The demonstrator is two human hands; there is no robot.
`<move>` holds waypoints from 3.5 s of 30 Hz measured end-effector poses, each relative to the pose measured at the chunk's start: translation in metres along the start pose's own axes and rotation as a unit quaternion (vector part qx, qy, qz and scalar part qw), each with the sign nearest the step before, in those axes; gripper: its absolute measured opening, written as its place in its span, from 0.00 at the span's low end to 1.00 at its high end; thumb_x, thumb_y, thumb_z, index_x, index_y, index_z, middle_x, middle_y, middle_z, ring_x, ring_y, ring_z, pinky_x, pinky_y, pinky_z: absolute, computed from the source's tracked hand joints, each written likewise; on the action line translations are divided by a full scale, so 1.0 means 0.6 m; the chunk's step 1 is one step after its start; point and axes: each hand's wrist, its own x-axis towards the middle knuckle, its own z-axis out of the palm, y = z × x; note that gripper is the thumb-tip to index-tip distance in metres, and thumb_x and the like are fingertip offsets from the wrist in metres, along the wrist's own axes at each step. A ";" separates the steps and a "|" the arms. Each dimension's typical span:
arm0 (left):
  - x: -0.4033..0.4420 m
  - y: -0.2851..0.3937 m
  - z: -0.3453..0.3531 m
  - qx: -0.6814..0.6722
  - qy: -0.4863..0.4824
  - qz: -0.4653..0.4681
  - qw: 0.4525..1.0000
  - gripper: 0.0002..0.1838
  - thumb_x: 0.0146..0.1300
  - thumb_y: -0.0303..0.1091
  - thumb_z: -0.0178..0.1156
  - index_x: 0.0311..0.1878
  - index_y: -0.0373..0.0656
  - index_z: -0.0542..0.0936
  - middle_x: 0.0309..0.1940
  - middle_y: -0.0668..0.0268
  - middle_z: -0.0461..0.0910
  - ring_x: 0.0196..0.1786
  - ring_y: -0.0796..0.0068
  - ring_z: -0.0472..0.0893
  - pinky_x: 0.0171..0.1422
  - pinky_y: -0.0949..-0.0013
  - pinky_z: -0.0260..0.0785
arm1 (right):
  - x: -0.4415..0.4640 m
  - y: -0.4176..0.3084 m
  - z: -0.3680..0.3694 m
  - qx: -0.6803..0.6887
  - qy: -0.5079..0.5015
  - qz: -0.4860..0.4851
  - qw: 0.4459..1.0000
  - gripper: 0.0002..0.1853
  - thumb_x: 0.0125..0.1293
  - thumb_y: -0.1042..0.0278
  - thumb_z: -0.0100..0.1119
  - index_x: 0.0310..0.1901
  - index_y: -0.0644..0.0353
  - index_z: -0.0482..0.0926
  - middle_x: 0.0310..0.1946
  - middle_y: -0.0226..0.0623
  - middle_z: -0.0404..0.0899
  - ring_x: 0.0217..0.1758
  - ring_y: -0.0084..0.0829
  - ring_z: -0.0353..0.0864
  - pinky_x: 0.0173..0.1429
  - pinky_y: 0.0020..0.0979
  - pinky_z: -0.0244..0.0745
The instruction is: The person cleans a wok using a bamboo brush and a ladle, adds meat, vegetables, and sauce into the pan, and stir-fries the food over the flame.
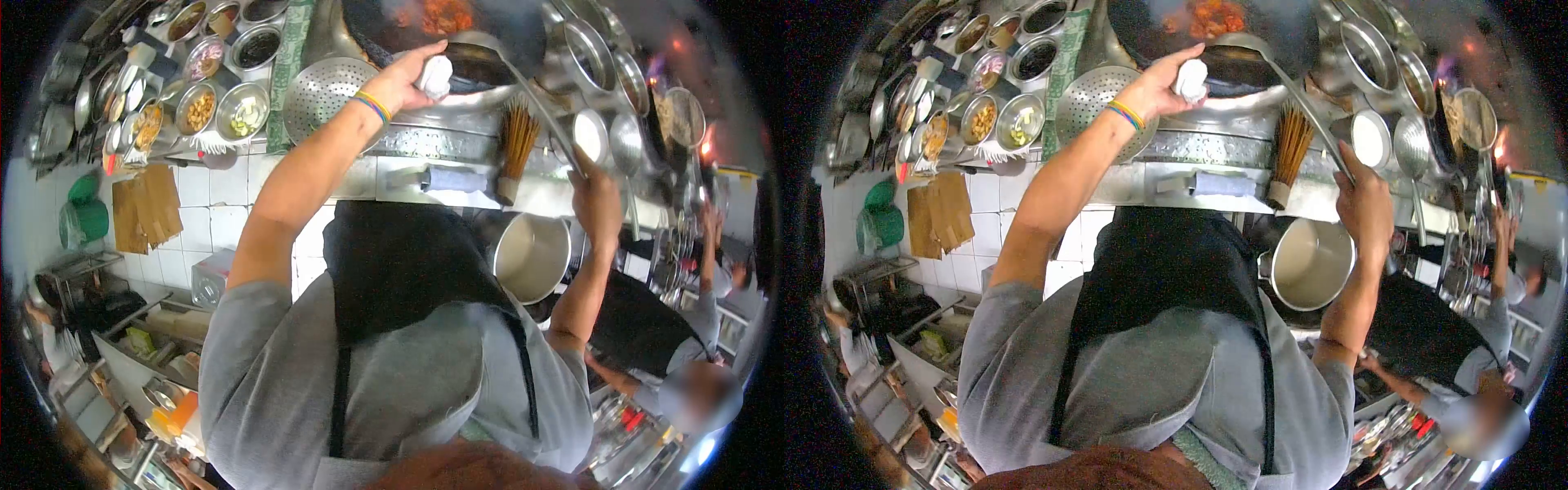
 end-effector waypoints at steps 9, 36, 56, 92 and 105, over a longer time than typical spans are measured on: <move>-0.021 -0.042 -0.005 0.051 0.029 0.031 0.998 0.07 0.68 0.36 0.53 0.37 0.44 0.77 0.30 0.63 0.81 0.33 0.64 0.82 0.33 0.60 0.76 | 0.042 -0.070 0.096 0.015 0.016 -0.033 0.999 0.26 0.66 0.67 0.59 0.66 0.39 0.73 0.45 0.51 0.83 0.49 0.53 0.82 0.51 0.47 0.76; -0.002 0.006 -0.022 0.059 0.022 0.029 0.998 0.08 0.68 0.39 0.56 0.36 0.46 0.78 0.25 0.63 0.78 0.27 0.67 0.79 0.19 0.72 0.68 | -0.023 -0.070 0.182 0.112 0.147 0.006 0.983 0.21 0.66 0.71 0.59 0.61 0.57 0.77 0.46 0.57 0.82 0.48 0.51 0.85 0.50 0.43 0.77; -0.008 -0.006 -0.027 0.042 0.007 0.039 0.998 0.06 0.67 0.46 0.59 0.36 0.58 0.79 0.27 0.74 0.79 0.31 0.74 0.76 0.31 0.63 0.67 | 0.328 0.358 -0.007 -0.214 0.084 0.053 0.972 0.21 0.64 0.56 0.53 0.54 0.56 0.82 0.42 0.55 0.83 0.49 0.52 0.84 0.53 0.46 0.78; -0.077 -0.125 -0.083 0.089 -0.008 0.054 0.995 0.05 0.66 0.37 0.57 0.33 0.51 0.77 0.23 0.70 0.77 0.23 0.73 0.79 0.25 0.65 0.73 | 0.088 -0.060 0.079 0.072 0.116 -0.039 0.990 0.21 0.67 0.64 0.60 0.61 0.52 0.77 0.40 0.52 0.83 0.38 0.42 0.84 0.44 0.41 0.77; -0.004 0.010 -0.016 0.000 -0.019 0.021 1.000 0.04 0.67 0.34 0.57 0.36 0.47 0.77 0.29 0.65 0.77 0.31 0.65 0.78 0.35 0.58 0.75 | 0.025 0.000 0.113 0.125 0.122 -0.045 0.984 0.21 0.62 0.73 0.61 0.58 0.60 0.77 0.44 0.56 0.82 0.50 0.52 0.83 0.52 0.44 0.76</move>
